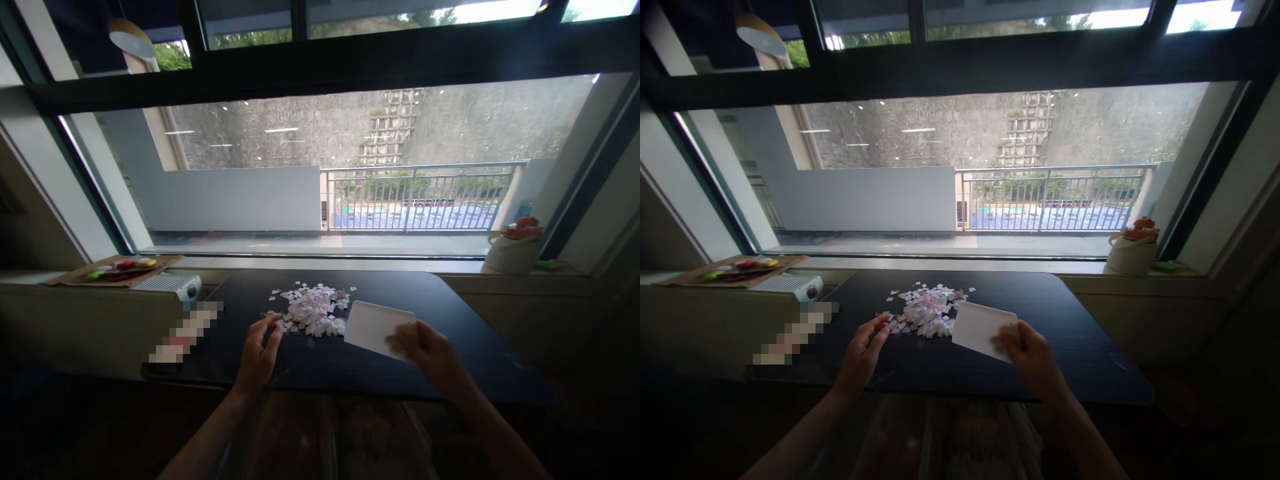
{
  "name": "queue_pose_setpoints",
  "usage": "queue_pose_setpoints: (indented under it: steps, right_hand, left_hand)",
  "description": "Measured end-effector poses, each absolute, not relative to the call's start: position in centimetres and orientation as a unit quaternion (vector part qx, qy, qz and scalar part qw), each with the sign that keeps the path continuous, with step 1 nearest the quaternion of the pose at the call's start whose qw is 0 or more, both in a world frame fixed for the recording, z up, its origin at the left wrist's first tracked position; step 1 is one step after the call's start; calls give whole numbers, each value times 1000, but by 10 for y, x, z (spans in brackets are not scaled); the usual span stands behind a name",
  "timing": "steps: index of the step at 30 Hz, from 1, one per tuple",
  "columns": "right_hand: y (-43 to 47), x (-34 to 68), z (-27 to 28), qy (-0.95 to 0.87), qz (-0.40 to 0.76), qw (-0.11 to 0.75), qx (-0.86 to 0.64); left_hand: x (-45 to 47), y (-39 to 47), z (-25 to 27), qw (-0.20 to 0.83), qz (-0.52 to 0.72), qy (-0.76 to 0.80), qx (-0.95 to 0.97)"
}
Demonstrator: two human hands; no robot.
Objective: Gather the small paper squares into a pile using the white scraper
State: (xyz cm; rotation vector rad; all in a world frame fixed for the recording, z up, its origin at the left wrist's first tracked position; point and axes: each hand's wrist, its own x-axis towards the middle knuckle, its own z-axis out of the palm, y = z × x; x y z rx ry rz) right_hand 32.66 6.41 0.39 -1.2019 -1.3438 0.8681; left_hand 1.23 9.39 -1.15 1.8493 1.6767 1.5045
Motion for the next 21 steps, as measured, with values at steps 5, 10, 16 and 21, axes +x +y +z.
queue_pose_setpoints:
  steps: [5, 10, 16, 21]
  right_hand:
    - [64, 296, 1, -664, 154, 486, -548]
    - [57, 288, -1, -740, 90, 443, -499]
    - [52, 292, -5, -746, -38, 437, -501]
    - [43, 284, -9, -773, -24, 432, -463]
  left_hand:
    - [7, 89, -2, 109, 451, 548, 696]
    - [-10, 67, 0, 62, 371, 556, 741]
    - [-27, 48, -27, -20, 256, 601, 757]
    - [-28, 45, -43, -17, 230, 612, 756]
